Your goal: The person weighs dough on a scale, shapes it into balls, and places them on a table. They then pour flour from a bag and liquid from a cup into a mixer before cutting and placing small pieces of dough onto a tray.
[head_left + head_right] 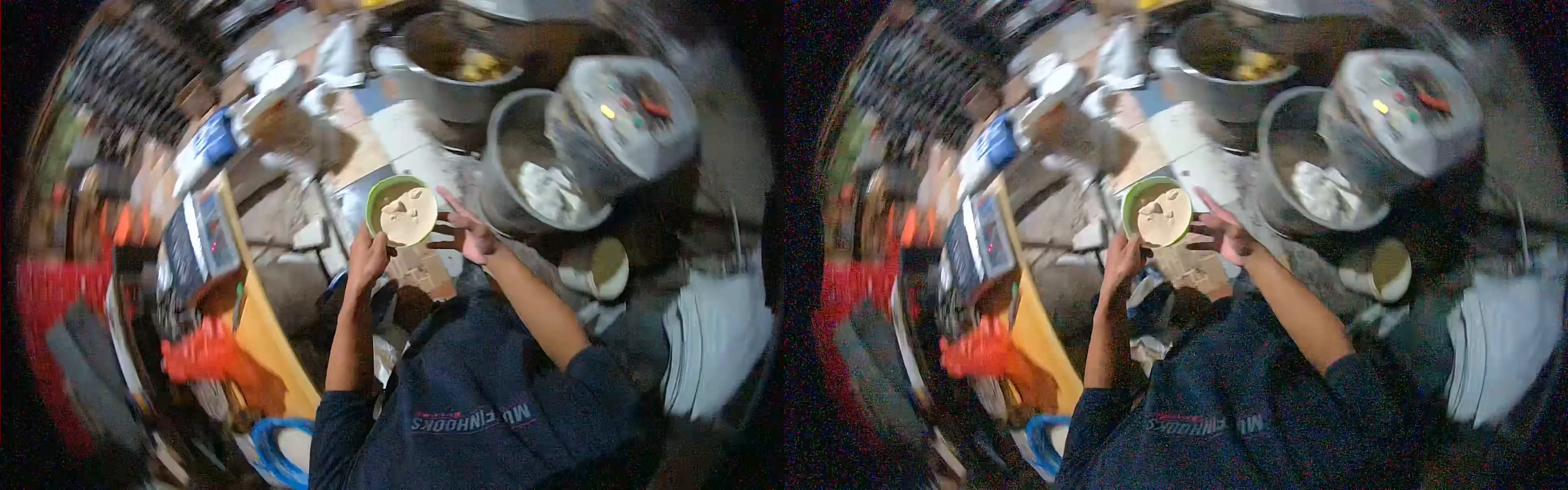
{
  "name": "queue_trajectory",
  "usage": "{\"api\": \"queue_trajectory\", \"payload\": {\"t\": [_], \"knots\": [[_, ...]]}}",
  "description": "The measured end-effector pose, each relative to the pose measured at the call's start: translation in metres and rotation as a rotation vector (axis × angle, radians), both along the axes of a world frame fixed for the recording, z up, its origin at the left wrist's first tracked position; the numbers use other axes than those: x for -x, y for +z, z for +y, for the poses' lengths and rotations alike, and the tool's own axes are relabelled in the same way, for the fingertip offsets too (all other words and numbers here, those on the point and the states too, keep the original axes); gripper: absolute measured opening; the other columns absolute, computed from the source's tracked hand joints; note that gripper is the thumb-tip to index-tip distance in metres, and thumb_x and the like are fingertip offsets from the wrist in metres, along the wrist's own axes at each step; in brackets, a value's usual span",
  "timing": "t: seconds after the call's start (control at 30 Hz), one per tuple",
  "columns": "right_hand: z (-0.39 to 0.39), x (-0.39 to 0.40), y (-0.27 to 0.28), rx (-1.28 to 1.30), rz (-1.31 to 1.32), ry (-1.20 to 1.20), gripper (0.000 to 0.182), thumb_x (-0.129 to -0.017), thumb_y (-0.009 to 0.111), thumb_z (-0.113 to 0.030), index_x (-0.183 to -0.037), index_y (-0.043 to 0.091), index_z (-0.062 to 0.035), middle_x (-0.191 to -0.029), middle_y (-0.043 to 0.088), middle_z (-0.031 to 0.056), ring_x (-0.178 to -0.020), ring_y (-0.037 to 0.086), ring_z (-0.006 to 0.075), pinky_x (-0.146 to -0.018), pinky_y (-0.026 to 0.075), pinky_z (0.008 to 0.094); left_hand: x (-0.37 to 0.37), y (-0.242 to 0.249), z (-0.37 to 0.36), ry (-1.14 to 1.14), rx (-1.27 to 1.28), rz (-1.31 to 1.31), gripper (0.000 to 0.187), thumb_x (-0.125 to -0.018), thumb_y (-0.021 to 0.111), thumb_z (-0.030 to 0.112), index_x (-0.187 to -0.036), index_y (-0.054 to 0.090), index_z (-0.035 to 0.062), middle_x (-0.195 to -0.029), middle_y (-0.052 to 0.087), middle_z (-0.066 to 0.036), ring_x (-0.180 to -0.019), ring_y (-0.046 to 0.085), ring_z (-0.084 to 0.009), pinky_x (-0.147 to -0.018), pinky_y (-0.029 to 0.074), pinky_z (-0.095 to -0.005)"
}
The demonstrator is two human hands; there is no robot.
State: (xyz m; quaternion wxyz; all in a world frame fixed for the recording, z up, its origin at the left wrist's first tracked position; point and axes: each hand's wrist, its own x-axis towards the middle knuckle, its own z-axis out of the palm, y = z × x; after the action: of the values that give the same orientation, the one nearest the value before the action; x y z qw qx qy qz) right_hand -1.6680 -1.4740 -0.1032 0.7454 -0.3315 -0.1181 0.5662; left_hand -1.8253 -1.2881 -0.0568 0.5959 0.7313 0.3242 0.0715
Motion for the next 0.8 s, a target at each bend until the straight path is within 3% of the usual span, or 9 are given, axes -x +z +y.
{"api": "queue_trajectory", "payload": {"t": [0.1,0.2,0.37,0.43,0.5,0.6,0.67,0.77,0.8], "knots": [[-0.038,-0.043,-0.033,0.08,-0.075,-0.218,0.071,-0.077,0.072,-0.012,-0.14,0.039,-0.0062,-0.131,0.052,0.0088,-0.116,0.055,0.0239,-0.092,0.052,0.0424,-0.072,-0.016,-0.037,-0.244,0.097,-0.003,0.046,-0.094,0.047,0.014,-0.137,0.037,0.0007,-0.086,0.065,-0.013,-0.065,0.06,-0.0174,-0.059,0.05,-0.0306],[-0.092,-0.075,-0.04,0.069,0.135,-0.423,0.061,-0.072,0.071,-0.008,-0.129,0.05,-0.0046,-0.117,0.062,0.011,-0.105,0.063,0.028,-0.09,0.055,0.0476,-0.127,-0.024,-0.055,-0.547,0.297,0.053,0.067,-0.098,0.051,0.017,-0.152,0.011,0.0114,-0.098,0.064,-0.013,-0.075,0.06,-0.0167,-0.063,0.049,-0.0298],[-0.162,-0.151,-0.117,0.288,0.213,-0.747,0.059,-0.073,0.07,-0.008,-0.128,0.05,-0.011,-0.133,0.05,0.0117,-0.111,0.059,0.0313,-0.086,0.054,0.0564,-0.183,-0.056,-0.06,-0.565,0.156,0.099,0.069,-0.092,0.059,0.021,-0.149,0.023,0.0101,-0.108,0.061,-0.018,-0.078,0.061,-0.0217,-0.072,0.05,-0.0341],[-0.16,-0.182,-0.098,0.546,-0.116,-0.875,0.074,-0.073,0.07,-0.007,-0.141,0.043,-0.0174,-0.128,0.05,0.0079,-0.117,0.052,0.032,-0.081,0.058,0.0512,-0.185,-0.093,-0.045,-0.553,0.044,0.151,0.069,-0.088,0.062,0.023,-0.147,0.029,0.0083,-0.109,0.061,-0.021,-0.083,0.062,-0.0268,-0.076,0.05,-0.0379],[-0.159,-0.212,-0.106,0.822,-0.306,-0.851,0.084,-0.064,0.077,-0.008,-0.141,0.046,-0.021,-0.122,0.052,0.01,-0.119,0.046,0.0326,-0.091,0.052,0.0534,-0.177,-0.131,-0.025,-0.525,-0.106,0.203,0.069,-0.084,0.066,0.024,-0.143,0.035,0.006,-0.111,0.06,-0.023,-0.088,0.064,-0.0335,-0.079,0.05,-0.0424],[-0.153,-0.239,-0.135,1.339,-1.31,-0.685,0.082,-0.062,0.074,0.0,-0.137,0.052,-0.0212,-0.11,0.047,0.0092,-0.105,0.049,0.0291,-0.09,0.046,0.0404,-0.14,-0.191,0.007,-0.653,-0.582,0.321,0.072,-0.078,0.071,0.026,-0.138,0.039,0.0042,-0.112,0.059,-0.028,-0.094,0.062,-0.0419,-0.081,0.05,-0.0468],[-0.148,-0.249,-0.166,1.113,-1.424,-0.675,0.082,-0.057,0.078,-0.002,-0.133,0.057,-0.0234,-0.103,0.043,0.0116,-0.101,0.043,0.0316,-0.094,0.038,0.0423,-0.112,-0.217,0.02,-0.66,-0.398,0.548,0.072,-0.074,0.073,0.028,-0.134,0.043,0.0031,-0.112,0.059,-0.027,-0.099,0.06,-0.0434,-0.083,0.049,-0.0485],[-0.127,-0.25,-0.151,1.121,-1.611,-0.455,0.079,-0.056,0.08,-0.003,-0.13,0.059,-0.0255,-0.109,0.041,0.0149,-0.103,0.041,0.0351,-0.094,0.037,0.045,-0.037,-0.28,0.053,-0.638,-0.278,0.61,0.068,-0.076,0.072,0.03,-0.133,0.045,0.0032,-0.112,0.061,-0.025,-0.101,0.06,-0.0412,-0.085,0.049,-0.0479],[-0.125,-0.253,-0.151,1.134,-1.728,-0.396,0.078,-0.056,0.08,-0.003,-0.128,0.06,-0.0259,-0.11,0.04,0.0159,-0.104,0.04,0.0363,-0.094,0.037,0.0459,-0.024,-0.264,0.047,-0.536,-0.236,0.629,0.065,-0.077,0.071,0.032,-0.131,0.047,0.0028,-0.11,0.062,-0.024,-0.099,0.061,-0.0408,-0.084,0.049,-0.0468]]}}
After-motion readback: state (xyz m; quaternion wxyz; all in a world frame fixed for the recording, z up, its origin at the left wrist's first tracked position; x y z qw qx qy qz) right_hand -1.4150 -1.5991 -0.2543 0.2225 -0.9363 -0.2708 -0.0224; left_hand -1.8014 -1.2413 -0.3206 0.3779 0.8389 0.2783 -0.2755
